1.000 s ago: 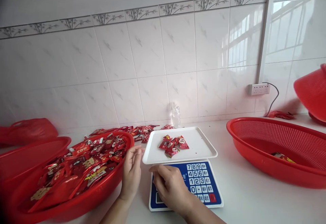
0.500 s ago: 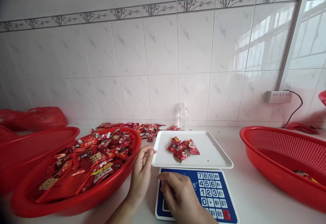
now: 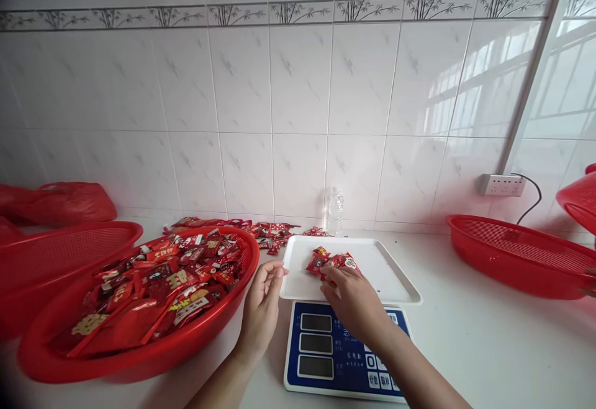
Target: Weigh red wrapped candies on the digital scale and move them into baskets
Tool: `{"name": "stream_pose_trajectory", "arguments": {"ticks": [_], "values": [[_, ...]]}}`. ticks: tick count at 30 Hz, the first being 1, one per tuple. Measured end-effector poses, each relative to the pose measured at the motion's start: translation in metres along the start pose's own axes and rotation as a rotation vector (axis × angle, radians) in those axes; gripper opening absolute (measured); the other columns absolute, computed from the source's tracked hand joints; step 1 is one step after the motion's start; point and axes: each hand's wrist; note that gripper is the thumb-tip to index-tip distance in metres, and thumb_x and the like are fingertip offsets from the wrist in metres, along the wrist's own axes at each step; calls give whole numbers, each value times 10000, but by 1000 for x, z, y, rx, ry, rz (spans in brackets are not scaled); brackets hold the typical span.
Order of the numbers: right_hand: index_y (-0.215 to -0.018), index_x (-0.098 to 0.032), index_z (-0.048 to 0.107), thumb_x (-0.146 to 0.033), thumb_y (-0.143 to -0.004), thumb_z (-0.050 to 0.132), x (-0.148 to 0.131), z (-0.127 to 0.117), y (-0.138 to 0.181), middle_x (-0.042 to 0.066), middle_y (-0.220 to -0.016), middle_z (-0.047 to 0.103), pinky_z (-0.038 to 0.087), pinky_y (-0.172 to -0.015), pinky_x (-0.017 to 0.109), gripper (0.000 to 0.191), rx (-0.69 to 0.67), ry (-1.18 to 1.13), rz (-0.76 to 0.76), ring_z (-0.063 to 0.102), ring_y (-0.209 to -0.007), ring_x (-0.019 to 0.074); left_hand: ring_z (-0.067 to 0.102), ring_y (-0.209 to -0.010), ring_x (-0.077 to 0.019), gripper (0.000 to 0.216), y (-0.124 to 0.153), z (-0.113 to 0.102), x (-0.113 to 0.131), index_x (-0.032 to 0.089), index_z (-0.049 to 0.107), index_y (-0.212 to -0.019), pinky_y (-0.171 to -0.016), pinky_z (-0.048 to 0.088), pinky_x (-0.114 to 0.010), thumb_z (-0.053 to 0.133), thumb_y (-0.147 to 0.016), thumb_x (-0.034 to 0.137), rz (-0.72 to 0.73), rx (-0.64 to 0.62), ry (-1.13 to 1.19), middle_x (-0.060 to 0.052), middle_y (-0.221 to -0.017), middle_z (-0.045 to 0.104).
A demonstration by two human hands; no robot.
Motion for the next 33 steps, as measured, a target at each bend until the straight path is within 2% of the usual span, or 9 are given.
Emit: {"name": "stream_pose_trajectory", "arguments": {"ticks": [3,6,9,12,15,17,22,29,33], "values": [[-1132,-275,606,-393,-906,415,10,-12,-6,53,-1045,678,489,-796,391,319,-34,18,65,614,-975,244,589,-1010,-206,261,1,0,0,214,542,-1039,-896,446,-327,466,-924,435,4,-3,4,-72,-1076,625],[-1225,-257,558,-475,-902,396,19,-20,-17,78,-1217,610,451,-910,414,422,-38,27,120,546,-1135,257,589,-1005,-204,255,0,0,0,215,547,-1028,-894,445,-327,468,-923,434,0,-7,1,-70,-1077,626],[-1383,-246,415,-562,-873,405,24,-18,-34,97,-1465,379,319,-1065,455,600,-172,57,140,294,-1371,271,589,-1007,-204,264,-1,0,1,214,548,-1027,-896,441,-325,462,-922,441,5,-8,-1,-71,-1072,627],[-1443,-319,313,-687,-815,417,27,-5,-51,82,-1561,173,178,-1088,591,736,-317,97,165,40,-1436,325,592,-1008,-209,280,-3,-1,0,210,547,-1027,-891,441,-325,456,-921,453,10,-2,-10,-75,-1062,631],[-1438,-401,292,-775,-771,390,28,8,-63,52,-1576,116,119,-1042,686,771,-364,102,138,-21,-1427,367,596,-1002,-212,296,-3,-2,0,205,546,-1028,-882,442,-327,451,-919,464,9,-1,-19,-80,-1052,634],[-1429,-423,300,-781,-772,380,27,15,-68,39,-1568,163,127,-1038,684,752,-380,105,93,32,-1427,371,598,-995,-212,300,-3,-3,-1,205,547,-1034,-876,443,-325,452,-919,464,12,0,-25,-80,-1045,638],[-1366,-375,440,-700,-823,409,26,21,-71,36,-1492,357,283,-1042,525,634,-330,131,-22,401,-1301,312,604,-988,-203,294,-2,-2,-1,213,548,-1053,-875,446,-315,457,-919,458,14,-9,-17,-71,-1044,646],[-1121,-241,625,-582,-865,455,26,19,-70,77,-1166,595,434,-846,330,459,-196,186,-132,585,-1004,229,604,-970,-202,288,-3,-2,1,216,553,-1046,-868,449,-320,459,-918,457,-3,-13,-28,-67,-1033,650],[-979,-226,649,-547,-890,445,28,20,-69,60,-967,633,433,-701,276,391,-148,216,-170,620,-807,184,608,-941,-202,298,-2,-2,1,213,554,-1034,-861,453,-328,457,-915,469,-13,-14,-30,-70,-1027,650]]}}
Point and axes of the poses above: each hand's wrist, its own y-axis away from the middle knuckle, its own z-axis out of the palm, x = y × z
